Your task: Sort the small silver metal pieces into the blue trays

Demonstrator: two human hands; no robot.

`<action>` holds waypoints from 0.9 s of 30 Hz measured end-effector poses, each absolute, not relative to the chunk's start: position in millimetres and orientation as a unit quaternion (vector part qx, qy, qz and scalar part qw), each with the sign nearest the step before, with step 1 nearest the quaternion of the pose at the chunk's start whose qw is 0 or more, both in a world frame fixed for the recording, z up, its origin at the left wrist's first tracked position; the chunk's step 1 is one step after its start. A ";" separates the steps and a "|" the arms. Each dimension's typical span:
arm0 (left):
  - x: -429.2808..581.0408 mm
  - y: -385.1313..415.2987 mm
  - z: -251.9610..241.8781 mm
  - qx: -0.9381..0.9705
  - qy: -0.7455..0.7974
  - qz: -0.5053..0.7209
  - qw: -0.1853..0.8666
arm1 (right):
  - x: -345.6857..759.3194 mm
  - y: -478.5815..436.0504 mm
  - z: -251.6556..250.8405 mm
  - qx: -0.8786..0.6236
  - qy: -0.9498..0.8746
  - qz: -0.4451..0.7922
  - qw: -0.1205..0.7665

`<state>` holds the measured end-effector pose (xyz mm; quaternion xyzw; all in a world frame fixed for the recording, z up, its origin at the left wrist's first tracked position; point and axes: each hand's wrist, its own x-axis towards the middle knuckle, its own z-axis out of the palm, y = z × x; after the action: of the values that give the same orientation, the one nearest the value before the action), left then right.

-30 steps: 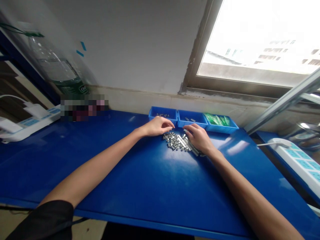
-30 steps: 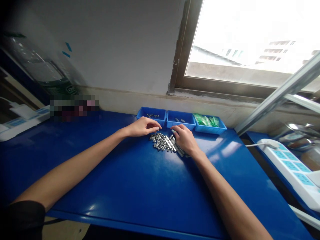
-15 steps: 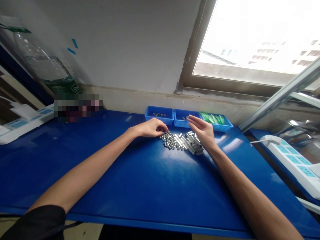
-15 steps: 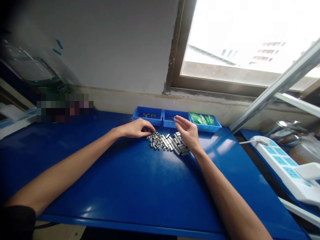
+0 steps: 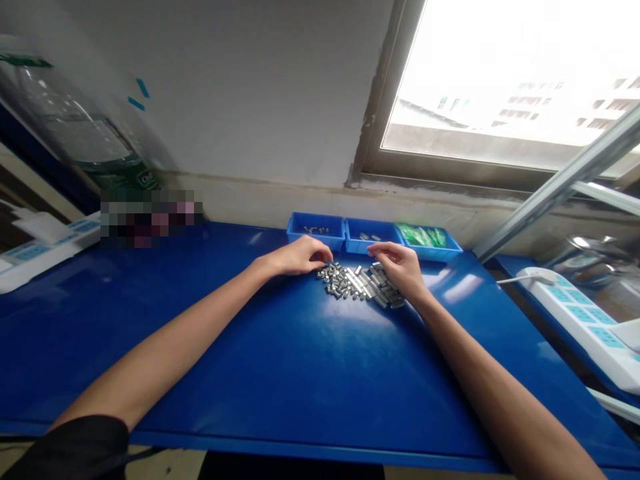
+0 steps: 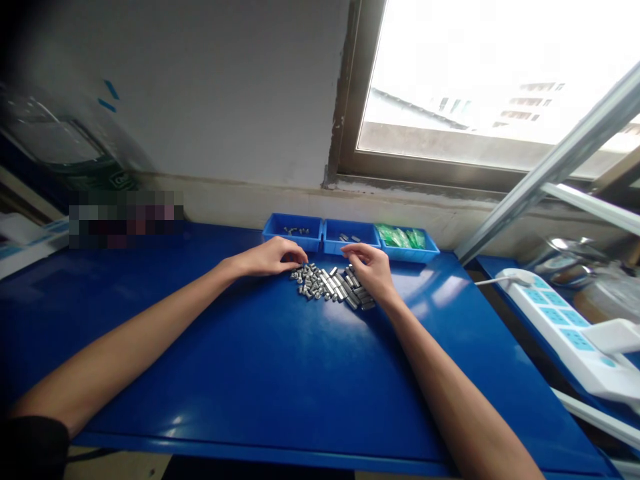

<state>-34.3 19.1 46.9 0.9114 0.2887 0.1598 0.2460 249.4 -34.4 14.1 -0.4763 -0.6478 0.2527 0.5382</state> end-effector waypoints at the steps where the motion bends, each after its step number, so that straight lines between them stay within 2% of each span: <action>1: -34.1 19.2 46.3 0.914 0.288 0.159 0.235 | 249.4 -34.5 14.1 -0.478 -0.645 0.254 0.539; 8: -34.0 17.7 52.2 0.911 0.291 0.204 0.211 | 250.4 -34.3 13.0 -0.485 -0.642 0.253 0.537; 12: -31.3 16.0 54.5 0.873 0.298 0.258 0.286 | 250.8 -35.7 12.0 -0.486 -0.666 0.222 0.520; 16: -28.6 19.7 52.3 0.797 0.318 0.356 0.371 | 250.1 -39.4 12.9 -0.484 -0.729 0.142 0.463; 22: -31.8 27.8 54.7 0.685 0.370 0.497 0.384 | 248.4 -42.3 13.1 -0.427 -0.804 0.112 0.398; 24: -32.4 28.4 56.9 0.683 0.364 0.507 0.380 | 248.9 -42.0 12.7 -0.428 -0.807 0.111 0.391; 27: -32.2 26.5 61.6 0.723 0.350 0.454 0.386 | 250.3 -41.4 12.6 -0.433 -0.809 0.117 0.380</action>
<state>-32.2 26.5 61.6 0.7229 0.3495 0.4540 0.3862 250.3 -41.4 12.6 -0.4332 -0.8089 0.1165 0.3801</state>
